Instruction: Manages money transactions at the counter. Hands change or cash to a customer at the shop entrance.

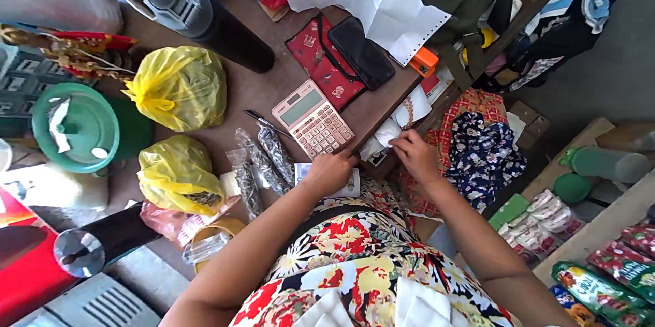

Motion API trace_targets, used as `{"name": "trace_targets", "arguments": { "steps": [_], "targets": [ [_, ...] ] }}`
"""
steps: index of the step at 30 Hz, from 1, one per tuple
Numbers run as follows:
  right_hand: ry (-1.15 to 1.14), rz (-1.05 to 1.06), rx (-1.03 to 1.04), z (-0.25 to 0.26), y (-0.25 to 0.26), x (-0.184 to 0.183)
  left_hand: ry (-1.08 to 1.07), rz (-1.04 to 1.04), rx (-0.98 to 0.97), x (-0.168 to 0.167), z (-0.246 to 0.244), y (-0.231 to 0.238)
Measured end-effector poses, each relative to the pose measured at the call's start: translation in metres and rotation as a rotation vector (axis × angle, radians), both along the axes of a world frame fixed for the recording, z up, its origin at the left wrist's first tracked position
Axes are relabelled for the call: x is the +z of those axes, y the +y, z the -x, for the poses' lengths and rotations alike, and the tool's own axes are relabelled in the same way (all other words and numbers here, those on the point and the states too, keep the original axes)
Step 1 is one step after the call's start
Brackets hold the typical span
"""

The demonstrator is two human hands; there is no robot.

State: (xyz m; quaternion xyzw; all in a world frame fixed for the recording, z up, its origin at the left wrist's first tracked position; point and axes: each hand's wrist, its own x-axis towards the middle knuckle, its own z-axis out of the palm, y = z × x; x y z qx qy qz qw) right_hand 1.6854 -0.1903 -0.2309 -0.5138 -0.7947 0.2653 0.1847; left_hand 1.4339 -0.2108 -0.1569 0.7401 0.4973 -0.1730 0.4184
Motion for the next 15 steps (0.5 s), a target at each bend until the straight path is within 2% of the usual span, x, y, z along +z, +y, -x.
{"name": "trace_targets", "arguments": {
  "steps": [4,8,13,15],
  "targets": [
    [-0.004,0.08,-0.122,-0.031,0.004,0.003,-0.008,0.041,-0.055,-0.01,-0.006,0.004],
    [0.004,0.103,-0.24,-0.037,0.008,0.003,-0.033,0.069,-0.108,-0.022,-0.017,0.002],
    [-0.246,0.212,-0.13,-0.014,0.004,0.012,-0.05,0.094,-0.168,-0.033,-0.03,0.002],
    [-0.248,0.208,-0.115,-0.008,0.006,0.006,-0.059,0.062,-0.17,-0.032,-0.034,0.002]
  ]
}}
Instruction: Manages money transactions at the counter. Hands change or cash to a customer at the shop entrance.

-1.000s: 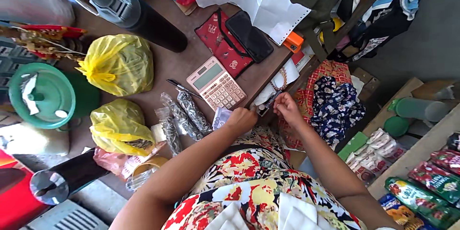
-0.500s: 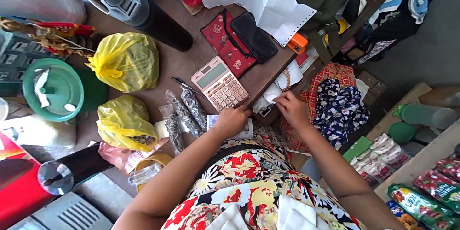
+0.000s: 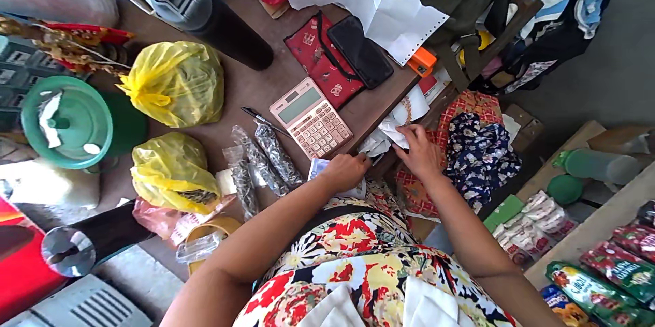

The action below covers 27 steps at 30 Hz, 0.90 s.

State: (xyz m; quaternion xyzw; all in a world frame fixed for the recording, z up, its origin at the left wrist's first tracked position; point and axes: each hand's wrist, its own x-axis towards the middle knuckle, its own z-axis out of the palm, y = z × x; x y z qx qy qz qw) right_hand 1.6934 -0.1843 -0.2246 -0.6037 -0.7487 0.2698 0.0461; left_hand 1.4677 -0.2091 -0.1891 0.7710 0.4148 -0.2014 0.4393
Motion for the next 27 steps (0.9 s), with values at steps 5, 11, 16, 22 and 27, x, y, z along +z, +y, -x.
{"name": "trace_targets", "arguments": {
  "steps": [5,11,16,22,27],
  "targets": [
    [0.087,-0.066,-0.215,0.001,0.013,-0.007,0.02,-0.11,0.091,0.003,-0.008,0.001],
    [0.03,-0.358,-0.156,0.003,0.009,-0.004,-0.017,0.106,-0.186,-0.007,-0.013,0.003],
    [0.053,-0.25,0.417,0.002,-0.007,-0.009,0.083,-0.048,-0.197,0.002,-0.023,0.015],
    [-0.175,0.091,0.266,-0.003,0.012,0.012,0.295,-0.186,-0.041,0.002,-0.032,0.021],
    [-0.21,0.07,0.14,0.001,0.023,0.011,0.301,-0.225,-0.08,0.005,-0.024,0.01]
  ]
}}
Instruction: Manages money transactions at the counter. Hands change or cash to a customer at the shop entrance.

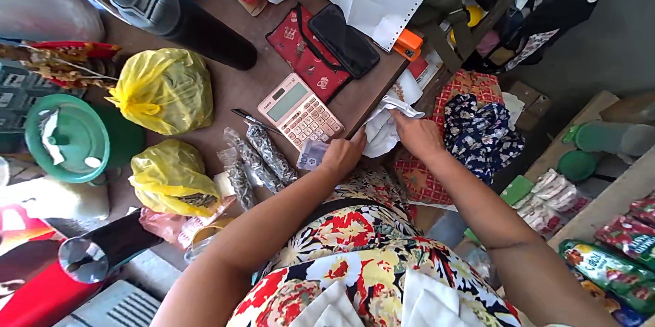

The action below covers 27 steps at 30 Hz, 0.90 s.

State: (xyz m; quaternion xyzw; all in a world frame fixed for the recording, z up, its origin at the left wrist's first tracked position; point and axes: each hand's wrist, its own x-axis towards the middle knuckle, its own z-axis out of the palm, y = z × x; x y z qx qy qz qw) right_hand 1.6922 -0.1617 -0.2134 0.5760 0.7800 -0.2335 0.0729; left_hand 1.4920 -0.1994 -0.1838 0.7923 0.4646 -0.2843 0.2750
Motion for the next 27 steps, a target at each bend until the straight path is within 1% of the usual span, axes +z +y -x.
{"name": "trace_targets", "arguments": {
  "steps": [2,4,6,8,10,12,14,18,21,23,27],
  "targets": [
    [0.026,-0.002,-0.044,0.003,0.004,0.003,0.028,0.022,-0.015,0.004,0.0,-0.001],
    [0.066,-0.048,-0.054,0.008,0.007,0.005,0.05,0.05,0.001,0.009,0.0,0.0],
    [0.058,-0.042,0.002,0.017,0.006,0.009,0.017,0.037,0.041,0.01,0.003,0.0],
    [0.023,0.048,0.115,0.03,0.0,0.014,0.016,0.039,0.011,0.01,0.008,0.001],
    [-0.007,0.171,0.22,0.039,-0.006,0.01,0.003,0.021,-0.052,0.008,0.012,0.003],
    [-0.055,0.248,0.262,0.038,-0.011,0.002,-0.006,0.007,-0.081,0.008,0.014,0.004],
    [-0.064,0.238,0.244,0.028,-0.013,-0.007,-0.015,-0.015,-0.106,0.008,0.017,0.005],
    [0.048,0.139,0.15,0.01,-0.018,-0.015,-0.102,-0.072,-0.154,0.01,0.024,0.006],
    [0.036,0.189,0.109,0.008,-0.011,-0.012,-0.059,-0.063,-0.166,0.011,0.021,0.007],
    [0.003,0.246,0.121,0.01,-0.005,-0.009,-0.014,-0.027,-0.173,0.012,0.017,0.009],
    [-0.036,0.288,0.182,0.02,0.0,-0.005,-0.056,0.002,-0.189,0.012,0.012,0.02]
  ]
}}
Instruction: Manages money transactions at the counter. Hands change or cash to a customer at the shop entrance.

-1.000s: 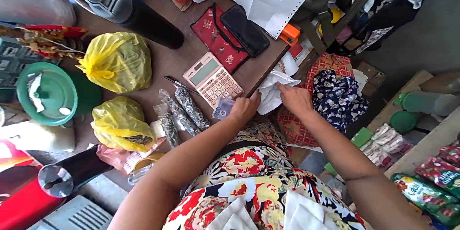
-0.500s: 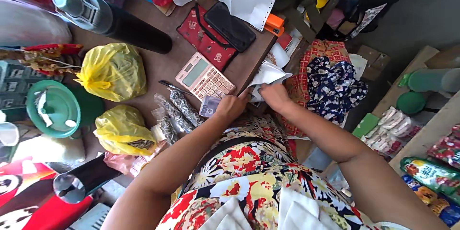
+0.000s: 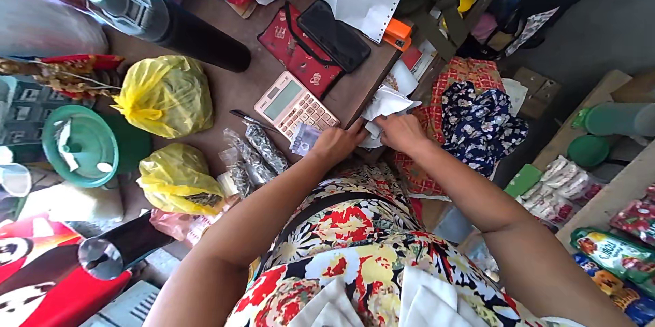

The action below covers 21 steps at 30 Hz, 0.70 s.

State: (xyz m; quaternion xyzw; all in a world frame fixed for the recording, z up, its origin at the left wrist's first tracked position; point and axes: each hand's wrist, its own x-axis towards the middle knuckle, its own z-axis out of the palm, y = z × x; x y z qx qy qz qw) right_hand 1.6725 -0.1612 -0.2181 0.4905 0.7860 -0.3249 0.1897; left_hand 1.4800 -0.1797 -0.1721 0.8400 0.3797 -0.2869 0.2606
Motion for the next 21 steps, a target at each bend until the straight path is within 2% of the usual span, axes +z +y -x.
{"name": "trace_targets", "arguments": {
  "steps": [5,10,13,17,21],
  "targets": [
    [-0.019,-0.009,0.075,0.009,0.004,-0.003,-0.015,0.022,-0.062,0.0,-0.016,0.024],
    [0.049,-0.072,0.005,-0.013,-0.004,0.006,-0.009,-0.03,0.119,0.013,-0.026,0.035],
    [0.15,-0.198,-0.041,-0.023,-0.017,0.002,0.045,-0.035,0.112,0.009,-0.032,0.035],
    [0.254,-0.371,-0.076,-0.028,-0.031,-0.007,-0.054,-0.039,0.064,0.01,-0.037,0.025],
    [0.302,-0.445,-0.118,-0.03,-0.04,-0.013,0.139,0.016,-0.003,0.004,-0.048,0.02]
  ]
}}
